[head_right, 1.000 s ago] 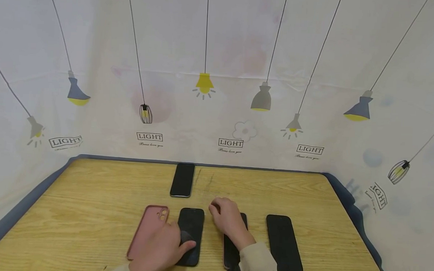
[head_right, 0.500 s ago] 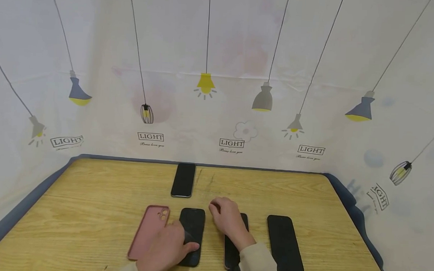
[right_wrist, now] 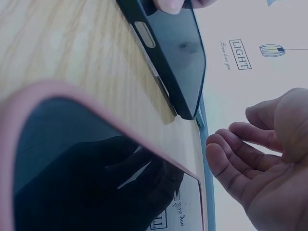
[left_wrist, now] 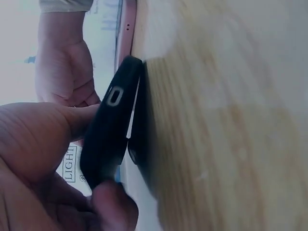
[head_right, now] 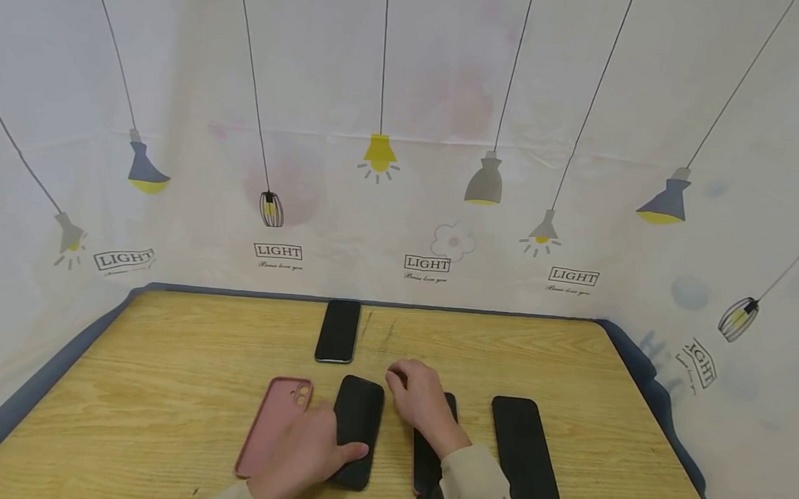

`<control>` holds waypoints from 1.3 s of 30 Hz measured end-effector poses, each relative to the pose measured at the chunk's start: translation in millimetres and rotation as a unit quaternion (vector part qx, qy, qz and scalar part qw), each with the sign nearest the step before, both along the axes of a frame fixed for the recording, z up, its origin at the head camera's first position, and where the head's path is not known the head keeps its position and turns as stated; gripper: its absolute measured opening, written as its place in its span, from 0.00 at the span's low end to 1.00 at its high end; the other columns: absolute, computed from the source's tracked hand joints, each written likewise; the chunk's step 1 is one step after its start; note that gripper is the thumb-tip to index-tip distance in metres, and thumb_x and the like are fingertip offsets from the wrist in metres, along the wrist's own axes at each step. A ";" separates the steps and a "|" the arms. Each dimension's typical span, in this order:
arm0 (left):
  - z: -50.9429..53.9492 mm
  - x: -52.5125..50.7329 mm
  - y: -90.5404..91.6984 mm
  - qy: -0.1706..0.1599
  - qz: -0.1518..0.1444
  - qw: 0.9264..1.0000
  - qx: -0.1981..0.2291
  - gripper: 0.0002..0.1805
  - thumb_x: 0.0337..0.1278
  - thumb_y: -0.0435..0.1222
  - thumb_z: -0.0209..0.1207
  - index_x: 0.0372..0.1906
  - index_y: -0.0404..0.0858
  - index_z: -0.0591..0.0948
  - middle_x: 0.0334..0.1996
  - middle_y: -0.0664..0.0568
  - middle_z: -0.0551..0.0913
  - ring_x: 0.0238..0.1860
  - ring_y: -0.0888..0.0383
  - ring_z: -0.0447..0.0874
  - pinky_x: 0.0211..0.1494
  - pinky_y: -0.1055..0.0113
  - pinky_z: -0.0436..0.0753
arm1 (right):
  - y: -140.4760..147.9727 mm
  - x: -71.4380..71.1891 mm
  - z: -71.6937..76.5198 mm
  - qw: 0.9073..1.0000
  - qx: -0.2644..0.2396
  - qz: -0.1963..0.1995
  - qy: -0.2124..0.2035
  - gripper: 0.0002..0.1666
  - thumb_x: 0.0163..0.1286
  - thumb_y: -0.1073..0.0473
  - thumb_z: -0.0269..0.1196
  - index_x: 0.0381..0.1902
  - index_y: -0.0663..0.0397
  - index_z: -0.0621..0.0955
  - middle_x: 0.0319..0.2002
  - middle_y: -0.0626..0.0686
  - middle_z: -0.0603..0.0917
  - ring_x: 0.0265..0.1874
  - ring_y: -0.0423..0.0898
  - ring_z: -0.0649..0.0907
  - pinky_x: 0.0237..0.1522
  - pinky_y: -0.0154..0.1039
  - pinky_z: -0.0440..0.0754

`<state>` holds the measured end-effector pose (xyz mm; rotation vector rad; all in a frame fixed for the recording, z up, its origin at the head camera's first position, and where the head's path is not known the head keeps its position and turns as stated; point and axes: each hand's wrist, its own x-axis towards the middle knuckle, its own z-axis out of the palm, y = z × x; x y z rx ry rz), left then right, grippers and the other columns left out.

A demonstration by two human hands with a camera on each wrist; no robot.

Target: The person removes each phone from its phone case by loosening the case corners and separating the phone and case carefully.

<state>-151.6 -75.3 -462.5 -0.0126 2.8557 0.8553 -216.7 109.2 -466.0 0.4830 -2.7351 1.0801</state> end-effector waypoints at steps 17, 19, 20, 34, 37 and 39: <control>5.8 -1.7 -25.9 0.027 -0.057 0.985 0.160 0.07 0.72 0.35 0.60 0.40 0.36 0.75 0.30 0.51 0.78 0.33 0.54 0.77 0.33 0.59 0.77 | -5.0 -3.3 1.8 1.000 -0.012 -0.002 -0.011 0.08 0.76 0.63 0.63 0.45 0.59 0.87 0.40 0.53 0.88 0.40 0.50 0.86 0.45 0.50 0.86; 7.5 -1.0 -27.4 0.033 -0.059 0.984 0.164 0.06 0.72 0.35 0.59 0.42 0.35 0.76 0.32 0.51 0.79 0.34 0.55 0.78 0.35 0.59 0.78 | -5.6 -2.8 2.3 1.000 -0.016 -0.002 -0.023 0.10 0.77 0.62 0.61 0.48 0.60 0.86 0.43 0.54 0.88 0.42 0.52 0.87 0.46 0.52 0.87; 8.4 -0.7 -28.1 0.035 -0.058 0.984 0.168 0.07 0.73 0.35 0.59 0.43 0.35 0.76 0.32 0.51 0.80 0.35 0.55 0.78 0.36 0.59 0.79 | -5.7 -2.7 2.6 0.999 -0.019 0.000 -0.028 0.11 0.78 0.61 0.61 0.50 0.61 0.86 0.44 0.56 0.89 0.43 0.54 0.87 0.47 0.52 0.87; 13.9 0.4 -35.5 0.037 -0.034 0.972 0.230 0.11 0.75 0.38 0.58 0.51 0.34 0.75 0.47 0.44 0.80 0.42 0.52 0.81 0.41 0.58 0.83 | -15.8 0.5 10.3 0.979 -0.161 0.026 -0.121 0.21 0.86 0.55 0.48 0.34 0.60 0.78 0.30 0.55 0.82 0.34 0.52 0.86 0.37 0.46 0.89; 13.9 0.6 -35.3 0.040 -0.039 0.970 0.235 0.10 0.76 0.38 0.58 0.49 0.35 0.75 0.46 0.44 0.80 0.40 0.54 0.80 0.39 0.60 0.82 | -18.3 1.5 12.3 0.977 -0.176 0.021 -0.121 0.21 0.86 0.57 0.48 0.34 0.60 0.79 0.28 0.53 0.82 0.31 0.48 0.85 0.35 0.47 0.88; 13.6 0.6 -35.0 0.043 -0.040 0.969 0.240 0.09 0.76 0.38 0.58 0.49 0.35 0.75 0.46 0.44 0.80 0.39 0.54 0.79 0.38 0.61 0.81 | -19.0 1.8 13.0 0.976 -0.184 0.013 -0.118 0.20 0.85 0.58 0.49 0.35 0.61 0.81 0.27 0.52 0.83 0.28 0.47 0.85 0.31 0.45 0.86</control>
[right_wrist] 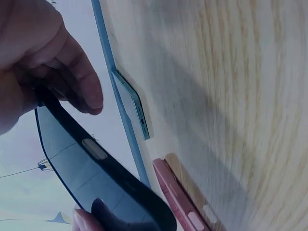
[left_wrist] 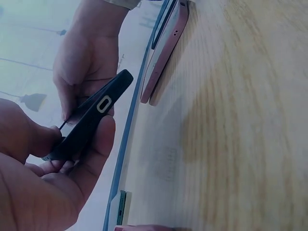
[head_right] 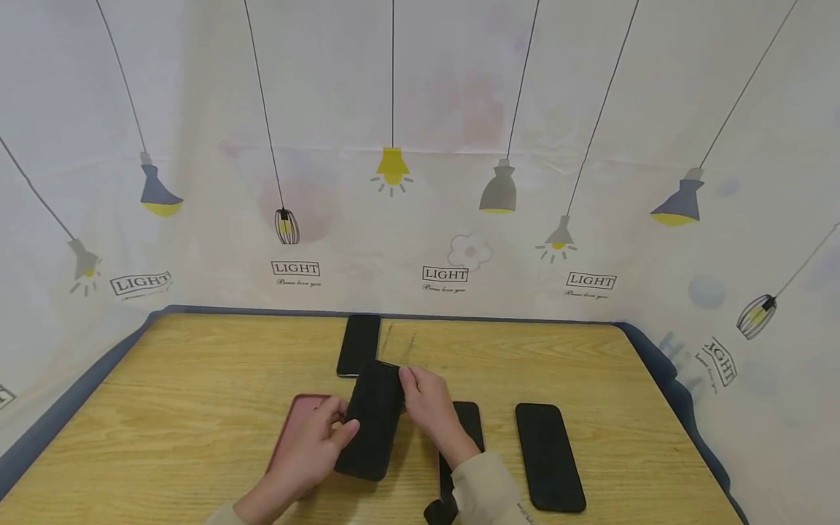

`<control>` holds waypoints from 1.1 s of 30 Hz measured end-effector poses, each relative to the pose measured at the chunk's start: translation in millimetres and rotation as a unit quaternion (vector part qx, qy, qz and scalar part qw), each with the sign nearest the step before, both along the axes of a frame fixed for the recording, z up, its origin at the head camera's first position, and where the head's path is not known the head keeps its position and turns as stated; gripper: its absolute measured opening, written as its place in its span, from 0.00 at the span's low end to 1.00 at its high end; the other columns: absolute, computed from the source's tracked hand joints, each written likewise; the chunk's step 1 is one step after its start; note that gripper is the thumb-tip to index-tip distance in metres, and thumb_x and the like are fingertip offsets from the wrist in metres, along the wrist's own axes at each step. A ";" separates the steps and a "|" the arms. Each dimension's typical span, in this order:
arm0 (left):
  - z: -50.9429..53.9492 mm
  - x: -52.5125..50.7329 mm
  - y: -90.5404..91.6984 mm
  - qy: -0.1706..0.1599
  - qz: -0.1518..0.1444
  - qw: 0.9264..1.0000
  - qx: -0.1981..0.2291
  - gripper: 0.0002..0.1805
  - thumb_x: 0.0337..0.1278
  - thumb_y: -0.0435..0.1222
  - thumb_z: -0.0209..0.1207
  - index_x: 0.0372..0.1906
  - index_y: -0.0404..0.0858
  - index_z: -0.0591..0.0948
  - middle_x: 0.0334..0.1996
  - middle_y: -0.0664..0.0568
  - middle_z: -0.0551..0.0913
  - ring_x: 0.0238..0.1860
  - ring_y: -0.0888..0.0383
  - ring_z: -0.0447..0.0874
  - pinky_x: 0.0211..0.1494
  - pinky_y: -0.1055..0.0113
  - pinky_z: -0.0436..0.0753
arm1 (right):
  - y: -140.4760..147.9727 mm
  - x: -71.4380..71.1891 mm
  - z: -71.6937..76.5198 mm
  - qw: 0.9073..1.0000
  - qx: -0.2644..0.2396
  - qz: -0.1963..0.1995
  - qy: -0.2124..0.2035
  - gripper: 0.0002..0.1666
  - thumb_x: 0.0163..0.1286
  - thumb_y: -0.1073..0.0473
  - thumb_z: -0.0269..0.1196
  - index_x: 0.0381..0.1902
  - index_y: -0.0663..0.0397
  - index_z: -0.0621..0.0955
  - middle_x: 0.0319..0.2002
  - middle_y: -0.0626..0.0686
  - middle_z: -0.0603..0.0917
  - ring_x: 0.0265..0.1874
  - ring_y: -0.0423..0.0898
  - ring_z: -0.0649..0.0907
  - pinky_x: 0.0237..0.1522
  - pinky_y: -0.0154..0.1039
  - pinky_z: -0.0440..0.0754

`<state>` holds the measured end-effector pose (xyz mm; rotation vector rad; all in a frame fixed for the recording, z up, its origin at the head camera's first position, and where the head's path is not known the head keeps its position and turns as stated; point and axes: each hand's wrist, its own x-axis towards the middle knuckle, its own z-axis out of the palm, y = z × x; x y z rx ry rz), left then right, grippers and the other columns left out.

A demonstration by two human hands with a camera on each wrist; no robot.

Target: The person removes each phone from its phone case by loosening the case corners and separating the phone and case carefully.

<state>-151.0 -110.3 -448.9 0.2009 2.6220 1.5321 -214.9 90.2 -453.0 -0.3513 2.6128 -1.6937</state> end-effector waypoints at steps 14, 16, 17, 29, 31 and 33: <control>-0.1 0.8 4.5 -0.021 -0.003 0.996 0.086 0.09 0.77 0.35 0.55 0.51 0.32 0.74 0.47 0.41 0.79 0.45 0.50 0.88 0.42 0.59 0.88 | -4.7 0.8 5.0 0.996 -0.073 -0.044 -0.022 0.17 0.83 0.60 0.54 0.39 0.65 0.84 0.21 0.51 0.82 0.22 0.58 0.84 0.27 0.53 0.87; -0.4 1.1 4.7 -0.032 -0.008 0.995 0.093 0.09 0.76 0.33 0.56 0.51 0.32 0.73 0.47 0.41 0.81 0.45 0.49 0.88 0.42 0.58 0.88 | -5.0 0.9 5.8 0.996 -0.072 -0.050 -0.023 0.17 0.83 0.60 0.54 0.38 0.64 0.84 0.20 0.49 0.81 0.22 0.59 0.83 0.26 0.50 0.86; -0.4 1.1 4.7 -0.037 -0.012 0.995 0.096 0.09 0.76 0.32 0.56 0.52 0.31 0.73 0.47 0.41 0.81 0.46 0.49 0.88 0.42 0.57 0.88 | -5.1 0.9 6.1 0.996 -0.073 -0.051 -0.024 0.17 0.83 0.60 0.54 0.38 0.64 0.84 0.20 0.49 0.80 0.21 0.58 0.83 0.25 0.49 0.86; 0.8 0.8 2.8 -0.044 -0.028 0.994 0.098 0.13 0.75 0.30 0.57 0.57 0.30 0.73 0.50 0.40 0.85 0.52 0.46 0.85 0.49 0.53 0.88 | -3.5 6.2 9.3 0.993 -0.112 -0.029 -0.031 0.15 0.82 0.63 0.54 0.51 0.67 0.84 0.30 0.55 0.84 0.26 0.45 0.81 0.31 0.44 0.86; 0.4 1.0 2.9 -0.042 -0.030 0.993 0.102 0.12 0.74 0.29 0.56 0.57 0.30 0.73 0.50 0.39 0.85 0.53 0.46 0.85 0.49 0.53 0.88 | -4.5 5.9 8.1 0.993 -0.112 -0.034 -0.025 0.15 0.82 0.64 0.54 0.50 0.68 0.84 0.30 0.56 0.84 0.26 0.45 0.81 0.31 0.46 0.86; -0.1 1.1 3.1 -0.040 -0.030 0.993 0.104 0.12 0.74 0.28 0.56 0.57 0.30 0.73 0.51 0.39 0.85 0.53 0.45 0.86 0.49 0.53 0.88 | -5.7 5.9 6.9 0.993 -0.111 -0.043 -0.019 0.14 0.82 0.65 0.53 0.48 0.69 0.84 0.29 0.56 0.84 0.26 0.44 0.81 0.31 0.46 0.87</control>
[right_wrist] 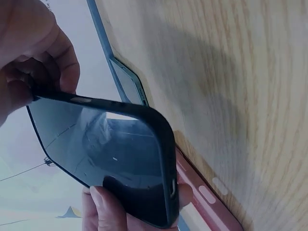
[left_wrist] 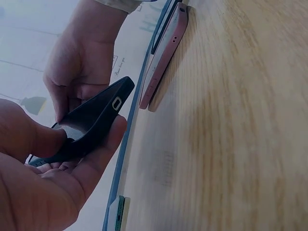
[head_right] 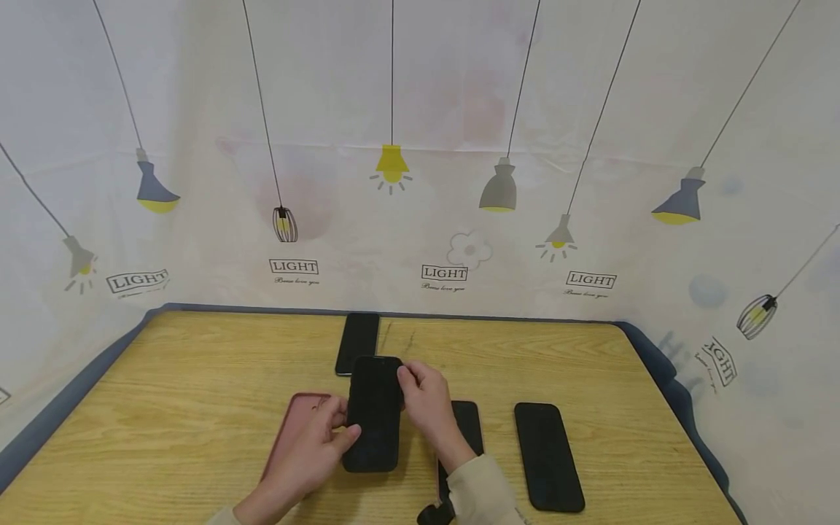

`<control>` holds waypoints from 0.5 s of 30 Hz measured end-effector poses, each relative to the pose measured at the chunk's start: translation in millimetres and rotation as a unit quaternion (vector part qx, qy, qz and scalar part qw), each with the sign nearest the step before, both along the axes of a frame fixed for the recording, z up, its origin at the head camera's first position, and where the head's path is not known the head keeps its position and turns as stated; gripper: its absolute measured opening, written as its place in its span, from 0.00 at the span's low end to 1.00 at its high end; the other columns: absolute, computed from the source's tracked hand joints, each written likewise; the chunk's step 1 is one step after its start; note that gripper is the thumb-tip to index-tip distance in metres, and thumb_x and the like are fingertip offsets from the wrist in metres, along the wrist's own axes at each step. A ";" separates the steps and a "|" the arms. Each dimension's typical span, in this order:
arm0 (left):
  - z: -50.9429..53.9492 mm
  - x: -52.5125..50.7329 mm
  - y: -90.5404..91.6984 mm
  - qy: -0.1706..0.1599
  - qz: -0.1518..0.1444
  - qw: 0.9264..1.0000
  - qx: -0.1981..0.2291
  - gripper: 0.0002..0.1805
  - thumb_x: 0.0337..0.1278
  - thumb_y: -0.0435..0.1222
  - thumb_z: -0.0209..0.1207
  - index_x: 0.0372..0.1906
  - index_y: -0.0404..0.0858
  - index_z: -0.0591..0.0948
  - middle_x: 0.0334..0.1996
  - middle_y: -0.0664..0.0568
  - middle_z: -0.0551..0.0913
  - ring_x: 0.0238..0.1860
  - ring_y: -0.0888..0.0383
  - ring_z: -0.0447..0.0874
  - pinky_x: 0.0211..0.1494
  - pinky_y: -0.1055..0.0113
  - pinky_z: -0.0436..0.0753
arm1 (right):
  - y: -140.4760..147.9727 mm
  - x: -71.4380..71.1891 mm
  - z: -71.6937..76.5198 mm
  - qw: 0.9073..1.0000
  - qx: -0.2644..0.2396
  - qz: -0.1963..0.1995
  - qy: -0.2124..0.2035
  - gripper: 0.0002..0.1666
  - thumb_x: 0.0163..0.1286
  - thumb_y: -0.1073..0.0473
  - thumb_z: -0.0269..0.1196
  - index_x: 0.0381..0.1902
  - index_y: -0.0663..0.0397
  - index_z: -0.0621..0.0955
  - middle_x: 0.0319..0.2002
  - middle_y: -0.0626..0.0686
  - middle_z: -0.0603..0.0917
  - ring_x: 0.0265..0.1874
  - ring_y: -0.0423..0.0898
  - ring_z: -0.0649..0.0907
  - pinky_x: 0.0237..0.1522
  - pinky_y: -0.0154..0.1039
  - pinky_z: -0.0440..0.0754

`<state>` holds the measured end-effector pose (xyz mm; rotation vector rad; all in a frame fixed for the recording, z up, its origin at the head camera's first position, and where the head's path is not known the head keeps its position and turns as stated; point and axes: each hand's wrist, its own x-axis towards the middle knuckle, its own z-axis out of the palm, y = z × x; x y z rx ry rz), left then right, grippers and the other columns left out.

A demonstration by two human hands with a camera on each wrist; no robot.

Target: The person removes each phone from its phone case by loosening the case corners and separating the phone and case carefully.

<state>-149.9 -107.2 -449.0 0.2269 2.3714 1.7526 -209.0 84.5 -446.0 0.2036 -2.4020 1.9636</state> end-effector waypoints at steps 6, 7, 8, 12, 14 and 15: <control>-1.1 -1.3 -0.1 -0.002 0.006 1.000 0.001 0.13 0.75 0.28 0.55 0.59 0.31 0.73 0.51 0.40 0.85 0.51 0.47 0.86 0.48 0.53 0.89 | -3.3 -0.3 -1.3 1.000 0.004 -0.018 0.012 0.14 0.81 0.67 0.53 0.47 0.70 0.85 0.27 0.56 0.84 0.25 0.44 0.81 0.31 0.46 0.86; -1.3 -1.6 -0.3 -0.003 0.007 1.000 0.002 0.13 0.75 0.28 0.54 0.59 0.31 0.73 0.51 0.40 0.85 0.51 0.47 0.86 0.48 0.53 0.89 | -3.5 -0.1 -0.9 1.000 0.003 -0.018 0.011 0.14 0.81 0.67 0.53 0.47 0.70 0.85 0.27 0.57 0.84 0.25 0.43 0.81 0.32 0.45 0.86; -1.6 -1.9 -0.5 -0.003 0.007 1.000 0.004 0.13 0.75 0.28 0.54 0.59 0.31 0.73 0.51 0.39 0.85 0.50 0.47 0.87 0.47 0.53 0.89 | -3.5 0.3 -0.8 1.000 0.002 -0.016 0.012 0.15 0.81 0.67 0.53 0.49 0.71 0.84 0.28 0.57 0.85 0.26 0.43 0.81 0.32 0.44 0.86; -2.3 -3.1 -1.5 -0.005 0.009 1.000 0.003 0.13 0.75 0.27 0.53 0.59 0.30 0.73 0.51 0.37 0.84 0.48 0.48 0.87 0.45 0.54 0.89 | -2.8 2.0 0.0 1.000 -0.012 -0.007 -0.002 0.16 0.82 0.66 0.51 0.54 0.73 0.82 0.33 0.60 0.87 0.29 0.42 0.83 0.35 0.42 0.86; -2.9 -3.3 -1.5 0.001 0.014 1.000 -0.002 0.12 0.74 0.26 0.53 0.58 0.30 0.74 0.50 0.37 0.85 0.47 0.48 0.87 0.45 0.56 0.89 | -2.5 2.0 -0.1 1.000 -0.023 -0.004 -0.013 0.17 0.82 0.67 0.51 0.55 0.74 0.82 0.35 0.60 0.87 0.30 0.42 0.83 0.36 0.39 0.85; -3.4 -3.4 -1.3 0.008 0.017 1.000 -0.008 0.12 0.74 0.26 0.53 0.57 0.30 0.74 0.50 0.37 0.85 0.46 0.49 0.87 0.44 0.57 0.88 | -2.6 1.9 0.0 0.999 -0.032 -0.004 -0.019 0.17 0.82 0.67 0.51 0.56 0.74 0.81 0.35 0.60 0.87 0.30 0.42 0.83 0.36 0.38 0.84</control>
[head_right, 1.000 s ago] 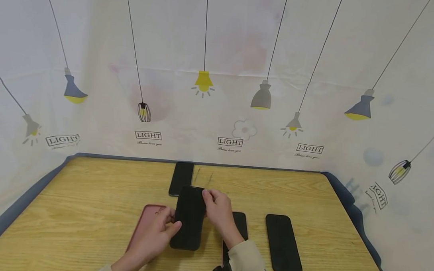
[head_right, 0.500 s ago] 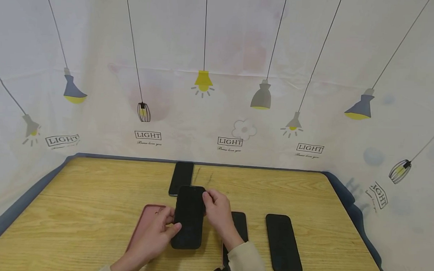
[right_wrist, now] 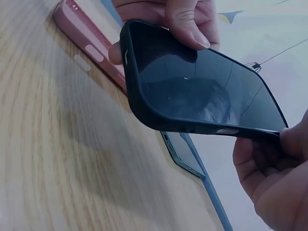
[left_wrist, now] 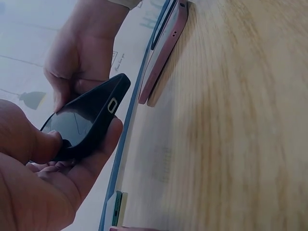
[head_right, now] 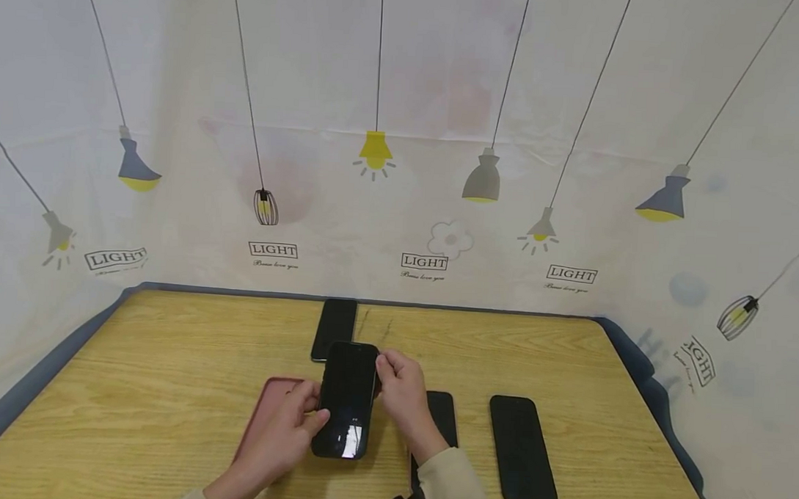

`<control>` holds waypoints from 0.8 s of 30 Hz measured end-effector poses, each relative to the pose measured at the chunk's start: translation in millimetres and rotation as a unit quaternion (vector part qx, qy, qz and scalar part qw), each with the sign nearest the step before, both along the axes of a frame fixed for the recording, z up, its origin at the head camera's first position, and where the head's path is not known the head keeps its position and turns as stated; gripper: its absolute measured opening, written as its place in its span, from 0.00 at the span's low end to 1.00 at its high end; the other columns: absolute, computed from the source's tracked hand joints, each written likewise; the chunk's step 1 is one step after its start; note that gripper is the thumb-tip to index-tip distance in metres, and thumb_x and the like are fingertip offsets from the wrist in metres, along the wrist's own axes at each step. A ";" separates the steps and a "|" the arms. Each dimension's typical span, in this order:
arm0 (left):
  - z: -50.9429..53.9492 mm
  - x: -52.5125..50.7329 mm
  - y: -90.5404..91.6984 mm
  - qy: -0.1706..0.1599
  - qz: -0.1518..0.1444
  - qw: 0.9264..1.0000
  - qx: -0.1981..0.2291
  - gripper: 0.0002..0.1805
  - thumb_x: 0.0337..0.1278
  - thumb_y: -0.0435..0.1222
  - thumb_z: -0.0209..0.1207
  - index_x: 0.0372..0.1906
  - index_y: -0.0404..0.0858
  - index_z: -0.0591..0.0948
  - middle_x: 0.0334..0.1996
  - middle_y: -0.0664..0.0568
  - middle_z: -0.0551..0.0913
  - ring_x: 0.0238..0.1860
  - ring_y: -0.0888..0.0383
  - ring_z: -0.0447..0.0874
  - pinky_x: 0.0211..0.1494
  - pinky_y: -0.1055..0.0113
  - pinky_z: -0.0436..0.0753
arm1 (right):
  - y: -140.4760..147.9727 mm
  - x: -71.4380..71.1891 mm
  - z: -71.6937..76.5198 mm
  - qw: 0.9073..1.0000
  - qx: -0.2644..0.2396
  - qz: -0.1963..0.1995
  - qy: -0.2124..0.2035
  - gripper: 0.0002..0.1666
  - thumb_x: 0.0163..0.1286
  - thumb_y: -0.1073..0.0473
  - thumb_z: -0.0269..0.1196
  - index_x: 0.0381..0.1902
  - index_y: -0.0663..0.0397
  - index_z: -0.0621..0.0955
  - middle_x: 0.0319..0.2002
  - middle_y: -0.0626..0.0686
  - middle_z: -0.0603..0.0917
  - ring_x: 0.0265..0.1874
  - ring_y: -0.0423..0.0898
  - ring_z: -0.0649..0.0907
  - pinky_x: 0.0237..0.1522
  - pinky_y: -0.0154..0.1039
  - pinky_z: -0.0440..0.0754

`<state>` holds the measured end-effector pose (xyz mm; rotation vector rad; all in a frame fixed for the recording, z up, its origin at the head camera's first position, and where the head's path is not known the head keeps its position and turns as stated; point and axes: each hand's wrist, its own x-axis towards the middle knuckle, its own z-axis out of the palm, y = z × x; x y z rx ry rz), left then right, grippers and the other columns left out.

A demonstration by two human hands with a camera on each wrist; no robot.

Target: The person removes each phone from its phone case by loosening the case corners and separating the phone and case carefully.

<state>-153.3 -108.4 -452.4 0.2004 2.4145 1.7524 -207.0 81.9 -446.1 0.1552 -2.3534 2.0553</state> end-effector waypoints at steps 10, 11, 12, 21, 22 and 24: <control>-1.3 -3.6 -4.5 0.005 0.001 1.000 0.003 0.13 0.74 0.24 0.52 0.58 0.32 0.76 0.51 0.40 0.86 0.53 0.49 0.85 0.52 0.52 0.88 | 0.1 -2.1 -0.9 0.998 -0.055 0.012 -0.027 0.16 0.82 0.68 0.50 0.51 0.75 0.82 0.33 0.55 0.86 0.28 0.44 0.82 0.35 0.35 0.84; -1.3 -3.8 -5.2 0.003 -0.001 1.000 0.003 0.13 0.74 0.24 0.52 0.58 0.32 0.76 0.51 0.40 0.86 0.54 0.49 0.85 0.53 0.52 0.87 | 0.1 -2.2 -0.8 0.998 -0.058 0.014 -0.029 0.16 0.82 0.68 0.50 0.51 0.75 0.82 0.32 0.55 0.86 0.28 0.44 0.82 0.35 0.35 0.84; -1.2 -3.8 -5.7 0.001 -0.002 1.000 0.005 0.13 0.74 0.24 0.51 0.57 0.32 0.76 0.52 0.40 0.86 0.54 0.48 0.86 0.53 0.51 0.88 | 0.0 -2.2 -0.6 0.998 -0.061 0.015 -0.031 0.16 0.82 0.68 0.50 0.50 0.75 0.82 0.32 0.54 0.85 0.28 0.44 0.82 0.35 0.35 0.84; -0.7 -4.7 -6.5 0.021 0.002 1.000 -0.020 0.10 0.73 0.25 0.53 0.53 0.34 0.77 0.48 0.41 0.87 0.50 0.50 0.87 0.51 0.50 0.87 | -2.4 -2.1 -0.9 0.995 -0.093 0.005 -0.047 0.17 0.82 0.68 0.50 0.52 0.77 0.81 0.32 0.53 0.87 0.27 0.43 0.81 0.33 0.35 0.82; -0.8 -4.9 -6.4 0.024 0.003 0.999 -0.022 0.10 0.73 0.24 0.53 0.53 0.34 0.77 0.48 0.41 0.87 0.49 0.50 0.87 0.51 0.51 0.87 | -2.9 -2.3 -1.3 0.994 -0.098 0.005 -0.048 0.17 0.82 0.68 0.50 0.52 0.77 0.82 0.31 0.52 0.86 0.26 0.43 0.81 0.32 0.35 0.82; -1.1 -5.0 -6.2 0.027 0.006 0.999 -0.022 0.10 0.72 0.24 0.54 0.52 0.33 0.78 0.47 0.41 0.88 0.48 0.51 0.87 0.50 0.52 0.87 | -3.7 -2.8 -2.7 0.993 -0.108 0.006 -0.051 0.17 0.82 0.68 0.50 0.50 0.77 0.82 0.30 0.52 0.86 0.25 0.43 0.81 0.31 0.35 0.82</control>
